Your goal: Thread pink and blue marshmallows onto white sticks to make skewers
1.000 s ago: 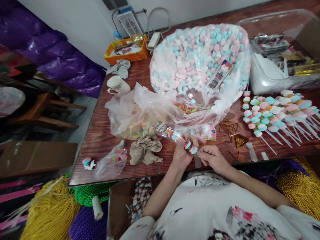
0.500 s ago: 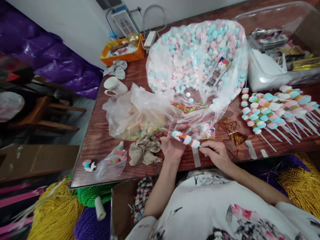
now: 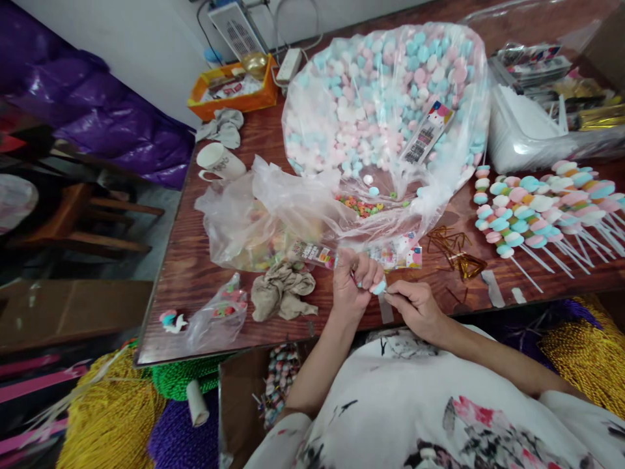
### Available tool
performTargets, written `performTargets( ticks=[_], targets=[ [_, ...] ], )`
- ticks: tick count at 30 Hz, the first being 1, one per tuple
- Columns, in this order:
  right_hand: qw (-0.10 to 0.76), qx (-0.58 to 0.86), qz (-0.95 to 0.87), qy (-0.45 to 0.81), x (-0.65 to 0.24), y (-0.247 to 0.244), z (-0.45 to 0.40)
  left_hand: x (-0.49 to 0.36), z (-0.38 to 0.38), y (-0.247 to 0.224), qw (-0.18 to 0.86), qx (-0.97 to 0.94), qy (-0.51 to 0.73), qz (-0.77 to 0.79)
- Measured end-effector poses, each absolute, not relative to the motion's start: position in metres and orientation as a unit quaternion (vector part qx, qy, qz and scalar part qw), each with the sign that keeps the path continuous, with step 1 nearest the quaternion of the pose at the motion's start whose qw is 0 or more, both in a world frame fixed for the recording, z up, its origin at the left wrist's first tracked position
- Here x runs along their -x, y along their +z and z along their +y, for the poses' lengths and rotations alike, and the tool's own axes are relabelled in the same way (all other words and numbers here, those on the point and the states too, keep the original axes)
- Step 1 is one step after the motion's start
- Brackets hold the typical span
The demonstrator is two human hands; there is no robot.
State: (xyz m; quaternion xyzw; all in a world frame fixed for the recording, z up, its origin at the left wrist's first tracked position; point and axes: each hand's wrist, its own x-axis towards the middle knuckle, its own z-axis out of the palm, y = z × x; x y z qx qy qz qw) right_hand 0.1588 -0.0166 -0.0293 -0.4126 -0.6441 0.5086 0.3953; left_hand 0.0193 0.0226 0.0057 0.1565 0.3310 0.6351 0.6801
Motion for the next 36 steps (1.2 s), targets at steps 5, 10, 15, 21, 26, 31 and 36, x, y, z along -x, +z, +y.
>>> performTargets(
  ticks=[5, 10, 15, 21, 26, 31, 36],
  targets=[
    [0.372, 0.416, -0.622, 0.549, -0.156, -0.03, -0.016, -0.016, 0.023, 0.005, 0.678, -0.096, 0.648, 0.334],
    [0.317, 0.392, -0.633, 0.587, -0.163, -0.029, -0.014, -0.008, 0.025, 0.0, 0.664, -0.056, 0.659, 0.35],
    [0.339, 0.416, -0.668, 0.516, -0.166, -0.032, -0.019, -0.006, 0.025, -0.002, 0.683, -0.082, 0.635, 0.352],
    [0.357, 0.435, -0.785, 0.259, -0.175, -0.045, -0.017, -0.003, 0.024, 0.002, 0.7, -0.06, 0.621, 0.347],
    [0.359, 0.42, -0.826, 0.11, -0.182, -0.046, -0.013, -0.001, 0.024, 0.004, 0.708, -0.019, 0.614, 0.349],
    [0.381, 0.397, -0.831, 0.085, -0.184, -0.043, -0.014, 0.002, 0.025, 0.007, 0.668, 0.024, 0.654, 0.356],
    [0.4, 0.377, -0.832, 0.075, -0.182, -0.042, -0.016, -0.001, 0.021, 0.008, 0.673, 0.018, 0.648, 0.356]
  ],
)
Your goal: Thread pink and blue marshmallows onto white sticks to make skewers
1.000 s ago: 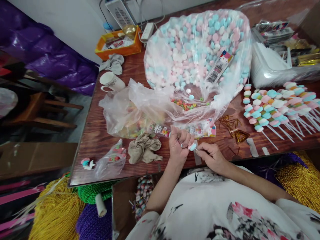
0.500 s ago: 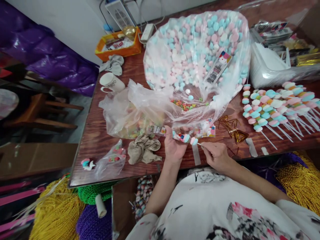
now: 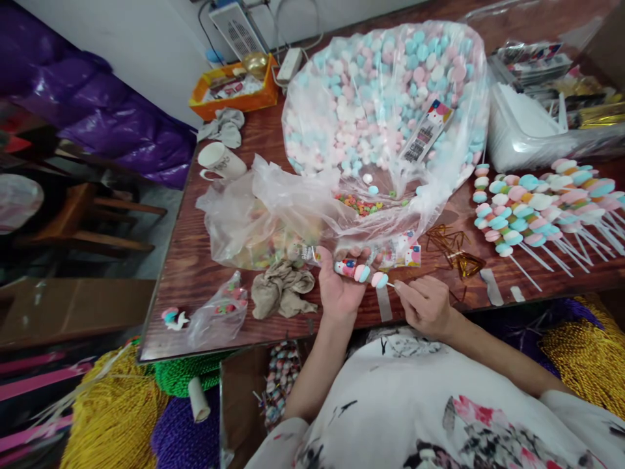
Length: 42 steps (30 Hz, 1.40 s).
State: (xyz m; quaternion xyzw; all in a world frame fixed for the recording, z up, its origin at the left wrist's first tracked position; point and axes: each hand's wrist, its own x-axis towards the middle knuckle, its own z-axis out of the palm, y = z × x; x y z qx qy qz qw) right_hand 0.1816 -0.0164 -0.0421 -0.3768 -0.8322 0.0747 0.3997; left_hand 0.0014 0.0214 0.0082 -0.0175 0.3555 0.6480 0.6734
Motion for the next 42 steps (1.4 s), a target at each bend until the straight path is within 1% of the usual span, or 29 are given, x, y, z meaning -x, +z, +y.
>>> performTargets(
  ticks=[4, 6, 8, 12, 14, 15, 16, 18, 21, 24, 25, 27, 29, 30, 32, 34, 36, 39, 42],
  targets=[
    [0.406, 0.373, -0.832, 0.058, -0.181, -0.041, -0.018, -0.009, 0.018, 0.007, 0.683, -0.002, 0.635, 0.361],
    [0.402, 0.385, -0.824, 0.101, -0.181, -0.041, -0.019, -0.01, 0.018, 0.006, 0.682, -0.008, 0.633, 0.367],
    [0.403, 0.411, -0.79, 0.212, -0.181, -0.04, -0.018, -0.008, 0.017, 0.005, 0.682, -0.006, 0.632, 0.367],
    [0.388, 0.435, -0.63, 0.514, -0.179, -0.035, -0.014, -0.004, 0.017, 0.005, 0.695, 0.0, 0.631, 0.346],
    [0.367, 0.424, -0.576, 0.595, -0.178, -0.033, -0.012, -0.003, 0.017, 0.006, 0.7, -0.008, 0.626, 0.344],
    [0.36, 0.421, -0.571, 0.606, -0.178, -0.032, -0.012, -0.003, 0.017, 0.006, 0.702, -0.015, 0.622, 0.346],
    [0.355, 0.42, -0.581, 0.6, -0.178, -0.032, -0.013, -0.004, 0.016, 0.007, 0.703, -0.024, 0.62, 0.347],
    [0.356, 0.428, -0.63, 0.541, -0.178, -0.032, -0.015, -0.006, 0.016, 0.006, 0.701, -0.05, 0.62, 0.349],
    [0.367, 0.426, -0.739, 0.372, -0.179, -0.036, -0.02, -0.009, 0.016, 0.003, 0.683, -0.096, 0.626, 0.364],
    [0.363, 0.383, -0.827, 0.196, -0.178, -0.041, -0.023, -0.01, 0.017, -0.001, 0.665, -0.103, 0.633, 0.384],
    [0.36, 0.363, -0.845, 0.156, -0.178, -0.041, -0.024, -0.01, 0.017, -0.001, 0.662, -0.097, 0.635, 0.386],
    [0.358, 0.327, -0.867, 0.116, -0.176, -0.04, -0.024, -0.01, 0.018, 0.0, 0.659, -0.086, 0.638, 0.39],
    [0.357, 0.31, -0.871, 0.134, -0.175, -0.038, -0.024, -0.01, 0.017, 0.001, 0.659, -0.09, 0.638, 0.388],
    [0.357, 0.31, -0.865, 0.168, -0.174, -0.037, -0.023, -0.01, 0.017, 0.002, 0.664, -0.098, 0.636, 0.382],
    [0.353, 0.331, -0.825, 0.291, -0.174, -0.036, -0.021, -0.009, 0.015, 0.003, 0.682, -0.117, 0.626, 0.359],
    [0.355, 0.369, -0.741, 0.434, -0.175, -0.036, -0.018, -0.007, 0.014, 0.004, 0.705, -0.134, 0.61, 0.336],
    [0.362, 0.402, -0.65, 0.534, -0.175, -0.036, -0.016, -0.005, 0.013, 0.003, 0.722, -0.143, 0.595, 0.322],
    [0.37, 0.42, -0.596, 0.576, -0.175, -0.036, -0.014, -0.002, 0.013, 0.0, 0.731, -0.142, 0.59, 0.311],
    [0.346, 0.414, -0.659, 0.524, -0.176, -0.036, -0.014, -0.003, 0.012, -0.005, 0.728, -0.154, 0.593, 0.306]
  ],
)
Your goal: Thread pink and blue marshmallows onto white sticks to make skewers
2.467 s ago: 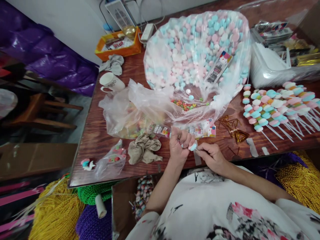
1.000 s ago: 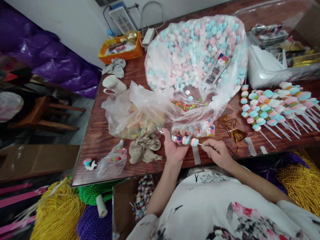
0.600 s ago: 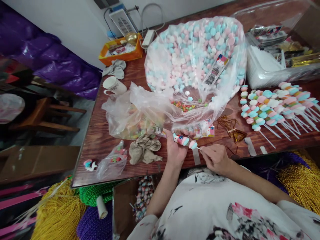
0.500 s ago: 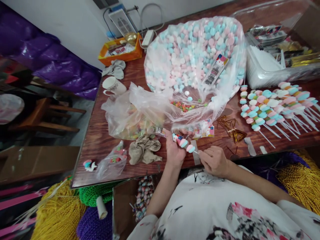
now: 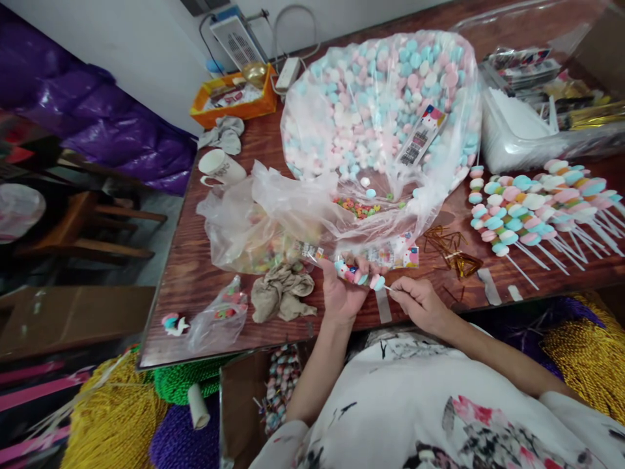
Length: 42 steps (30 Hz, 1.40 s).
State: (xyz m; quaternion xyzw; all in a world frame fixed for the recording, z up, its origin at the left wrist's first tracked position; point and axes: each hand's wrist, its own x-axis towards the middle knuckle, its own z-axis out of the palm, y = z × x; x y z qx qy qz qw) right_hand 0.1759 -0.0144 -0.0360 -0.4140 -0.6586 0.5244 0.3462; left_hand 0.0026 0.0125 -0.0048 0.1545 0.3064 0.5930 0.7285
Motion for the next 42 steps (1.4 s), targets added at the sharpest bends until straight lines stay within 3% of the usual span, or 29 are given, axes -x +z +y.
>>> performTargets(
  ticks=[4, 8, 18, 26, 35, 37, 42],
  targets=[
    [0.317, 0.403, -0.761, 0.397, -0.174, -0.037, -0.018, -0.008, 0.008, -0.009, 0.713, -0.213, 0.582, 0.327],
    [0.331, 0.396, -0.769, 0.377, -0.169, -0.038, -0.021, -0.012, 0.004, -0.013, 0.707, -0.27, 0.566, 0.327],
    [0.376, 0.378, -0.523, 0.665, -0.157, -0.028, -0.013, -0.011, 0.007, -0.01, 0.697, -0.28, 0.559, 0.352],
    [0.376, 0.4, -0.611, 0.571, -0.159, -0.033, -0.014, 0.017, 0.027, 0.012, 0.639, -0.253, 0.652, 0.321],
    [0.38, 0.392, -0.703, 0.456, -0.16, -0.034, -0.021, -0.007, 0.022, 0.013, 0.633, -0.272, 0.636, 0.348],
    [0.373, 0.385, -0.68, 0.5, -0.159, -0.034, -0.021, -0.008, 0.021, 0.013, 0.64, -0.274, 0.627, 0.351],
    [0.324, 0.298, -0.487, 0.754, -0.158, -0.032, -0.013, -0.004, 0.022, 0.011, 0.666, -0.233, 0.609, 0.362]
  ],
)
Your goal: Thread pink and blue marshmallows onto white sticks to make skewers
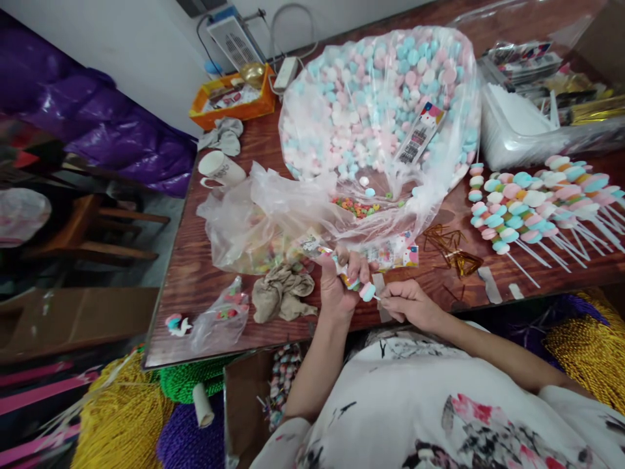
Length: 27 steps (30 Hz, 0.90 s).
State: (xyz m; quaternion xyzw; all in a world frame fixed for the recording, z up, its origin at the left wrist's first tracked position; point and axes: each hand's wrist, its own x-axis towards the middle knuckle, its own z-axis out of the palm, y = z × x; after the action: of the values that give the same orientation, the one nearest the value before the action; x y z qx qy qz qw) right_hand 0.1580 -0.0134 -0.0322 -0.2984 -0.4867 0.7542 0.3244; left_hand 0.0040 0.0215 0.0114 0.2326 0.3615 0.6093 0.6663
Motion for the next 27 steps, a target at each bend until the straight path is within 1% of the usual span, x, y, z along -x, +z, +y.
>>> performTargets(
  ticks=[2, 4, 6, 10, 12, 15, 18, 21, 24, 27],
  targets=[
    [0.323, 0.276, -0.452, 0.784, -0.16, -0.031, -0.01, -0.002, 0.021, 0.01, 0.67, -0.215, 0.612, 0.362],
    [0.332, 0.285, -0.473, 0.765, -0.162, -0.03, -0.008, 0.0, 0.021, 0.008, 0.678, -0.207, 0.611, 0.353],
    [0.341, 0.316, -0.551, 0.693, -0.164, -0.03, -0.008, 0.0, 0.02, 0.006, 0.687, -0.212, 0.605, 0.343],
    [0.343, 0.381, -0.705, 0.49, -0.168, -0.033, -0.009, -0.001, 0.019, 0.004, 0.686, -0.261, 0.583, 0.348],
    [0.341, 0.397, -0.728, 0.442, -0.169, -0.034, -0.01, -0.003, 0.017, 0.003, 0.683, -0.286, 0.573, 0.351],
    [0.345, 0.404, -0.733, 0.424, -0.169, -0.035, -0.011, -0.009, 0.015, -0.001, 0.687, -0.3, 0.562, 0.35],
    [0.362, 0.403, -0.699, 0.466, -0.165, -0.031, -0.008, -0.016, 0.013, -0.005, 0.7, -0.286, 0.553, 0.35],
    [0.383, 0.377, -0.607, 0.586, -0.159, -0.026, -0.002, -0.019, 0.011, -0.008, 0.705, -0.26, 0.562, 0.346],
    [0.366, 0.331, -0.504, 0.709, -0.153, -0.022, 0.004, -0.015, 0.011, -0.009, 0.705, -0.247, 0.57, 0.342],
    [0.347, 0.302, -0.453, 0.764, -0.15, -0.021, 0.007, -0.004, 0.012, -0.008, 0.702, -0.242, 0.57, 0.352]
  ],
)
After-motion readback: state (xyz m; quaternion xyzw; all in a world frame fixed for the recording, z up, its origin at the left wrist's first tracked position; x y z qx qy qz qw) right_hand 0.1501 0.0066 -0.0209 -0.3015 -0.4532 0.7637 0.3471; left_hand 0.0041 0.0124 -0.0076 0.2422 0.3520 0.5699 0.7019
